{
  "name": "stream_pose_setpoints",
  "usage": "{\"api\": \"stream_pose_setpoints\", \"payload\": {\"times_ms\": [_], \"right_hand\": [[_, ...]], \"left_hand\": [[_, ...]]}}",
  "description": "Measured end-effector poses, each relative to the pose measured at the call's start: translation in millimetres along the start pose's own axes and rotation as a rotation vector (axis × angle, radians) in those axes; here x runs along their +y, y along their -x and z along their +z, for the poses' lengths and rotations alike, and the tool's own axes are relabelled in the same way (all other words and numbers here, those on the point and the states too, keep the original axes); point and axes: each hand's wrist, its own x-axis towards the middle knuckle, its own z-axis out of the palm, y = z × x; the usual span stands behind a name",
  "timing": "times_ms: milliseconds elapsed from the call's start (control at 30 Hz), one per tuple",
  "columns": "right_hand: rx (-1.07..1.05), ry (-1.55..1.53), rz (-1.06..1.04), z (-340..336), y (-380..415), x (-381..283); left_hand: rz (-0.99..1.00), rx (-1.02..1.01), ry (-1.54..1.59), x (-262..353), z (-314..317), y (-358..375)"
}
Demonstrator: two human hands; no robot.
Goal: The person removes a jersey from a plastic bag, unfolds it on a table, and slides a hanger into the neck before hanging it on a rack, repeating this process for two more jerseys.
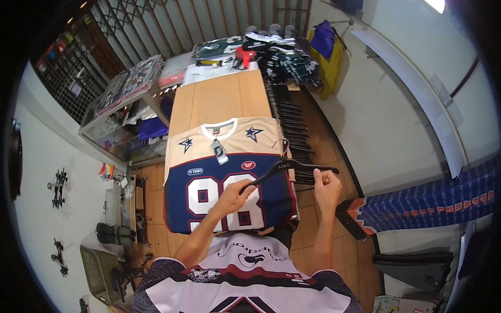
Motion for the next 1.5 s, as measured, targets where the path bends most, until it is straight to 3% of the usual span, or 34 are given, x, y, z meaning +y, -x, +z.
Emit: {"api": "stream_pose_setpoints", "payload": {"times_ms": [33, 67, 100, 167, 233, 333, 433, 467, 600, 733, 1100, 1200, 1400, 1500], "right_hand": [[0.113, 0.036, -0.159, 14, 16, -37], [0.221, 0.214, -0.451, 24, 24, -61], [0.241, 0.341, -0.671, 30, 26, -87], [0.134, 0.389, -0.855, 44, 26, -102], [-0.117, 0.241, -0.775, 63, 21, -88], [-0.238, 0.283, -0.658, 77, 22, -88], [-0.168, 0.320, -0.623, 87, 15, -90], [-0.133, 0.325, -0.612, 91, 10, -89], [-0.049, 0.342, -0.484, 104, -16, -84], [0.002, 0.369, -0.466, 130, -52, -69], [-0.132, 0.484, -0.367, 209, -106, -58], [-0.123, 0.438, -0.480, 236, -110, -59], [-0.285, 0.335, -0.508, 295, -100, -82], [-0.294, 0.334, -0.640, 329, -95, -83]], "left_hand": [[-0.023, -0.032, 0.000, -3, -18, 4], [-0.026, -0.020, 0.019, -4, -32, 9], [-0.035, -0.044, 0.028, -9, -44, 11], [-0.015, -0.093, 0.031, -27, -66, 12], [0.008, -0.088, 0.043, -34, -85, 8], [0.021, -0.111, 0.035, -57, -109, -4], [0.016, 0.056, 0.047, -74, -130, -23], [0.133, 0.222, 0.081, -104, -130, -39], [0.149, 0.585, -0.259, -180, -164, -97], [-0.015, 0.696, -0.593, -199, -185, -129], [0.009, 0.766, -0.657, -211, -186, -139], [0.034, 0.785, -0.660, -210, -185, -138], [0.032, 0.789, -0.652, -203, -184, -135], [0.046, 0.809, -0.643, -202, -183, -135]]}}
